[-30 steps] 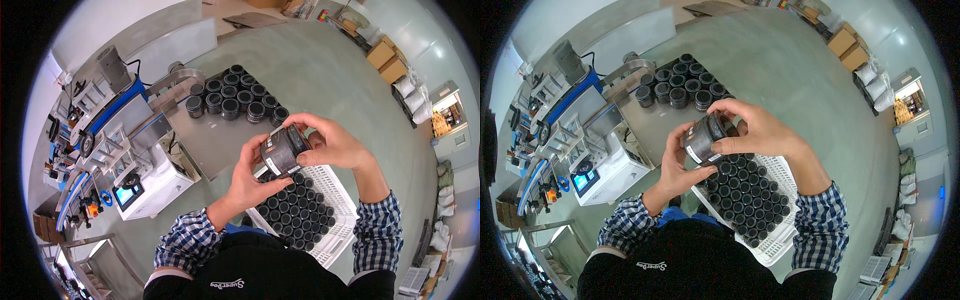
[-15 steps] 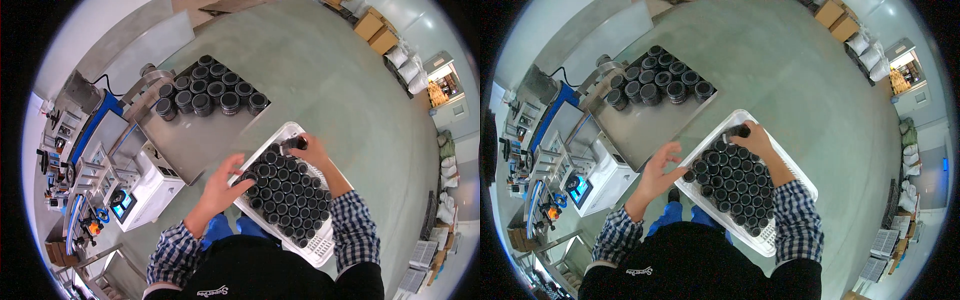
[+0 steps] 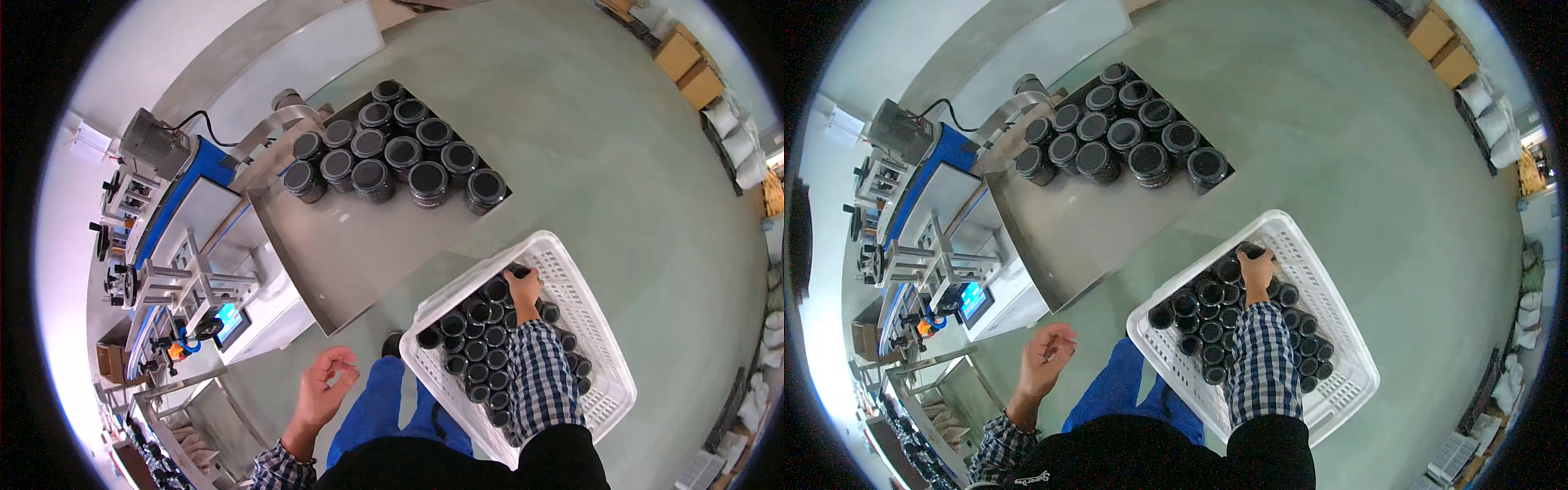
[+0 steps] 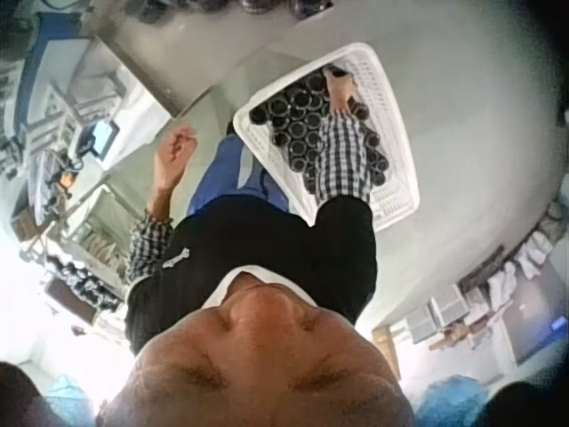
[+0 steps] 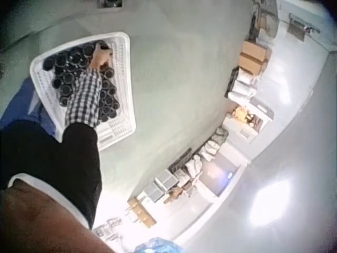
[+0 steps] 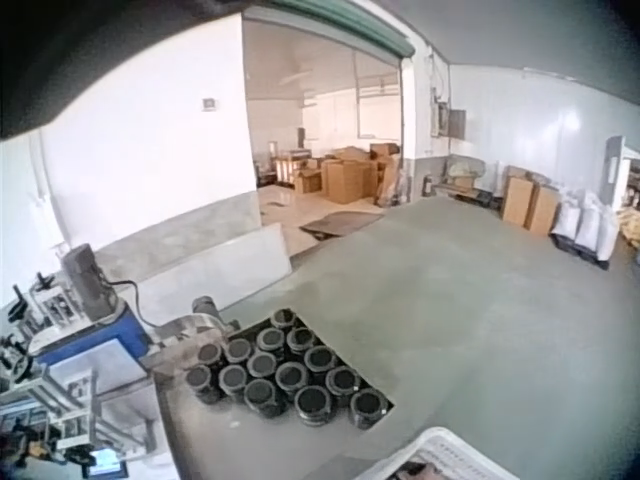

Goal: Organizing and inspecting black plastic jars on a production line table.

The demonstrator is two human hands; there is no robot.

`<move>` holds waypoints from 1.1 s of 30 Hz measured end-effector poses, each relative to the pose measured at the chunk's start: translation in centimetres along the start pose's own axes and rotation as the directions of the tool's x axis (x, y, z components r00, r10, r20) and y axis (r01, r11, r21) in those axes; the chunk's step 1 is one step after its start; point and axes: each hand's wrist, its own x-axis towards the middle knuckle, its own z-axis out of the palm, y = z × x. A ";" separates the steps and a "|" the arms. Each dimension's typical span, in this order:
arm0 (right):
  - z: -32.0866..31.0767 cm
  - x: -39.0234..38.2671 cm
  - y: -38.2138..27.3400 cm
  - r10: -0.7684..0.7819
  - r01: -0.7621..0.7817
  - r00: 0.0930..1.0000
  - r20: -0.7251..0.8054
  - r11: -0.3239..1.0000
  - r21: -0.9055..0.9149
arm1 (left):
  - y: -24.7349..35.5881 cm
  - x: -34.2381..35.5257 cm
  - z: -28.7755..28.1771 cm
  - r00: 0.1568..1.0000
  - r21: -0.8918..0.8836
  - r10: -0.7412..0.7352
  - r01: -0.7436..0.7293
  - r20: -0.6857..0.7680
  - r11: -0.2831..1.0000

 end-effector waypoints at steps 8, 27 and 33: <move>-5.1 1.2 -1.8 -0.488 0.522 0.843 0.226 0.844 -0.125 | 0.1 1.6 0.6 0.997 -0.196 0.029 -0.014 0.073 0.980; -12.0 -9.4 -26.3 -0.642 0.728 0.680 0.354 0.534 -0.430 | -1.4 0.3 -2.4 0.992 -0.326 0.117 -0.092 0.057 0.941; -18.3 -18.6 -26.9 -0.887 0.929 0.255 0.385 0.335 0.159 | 2.6 1.9 -3.3 0.972 -0.649 0.197 -0.067 0.129 0.758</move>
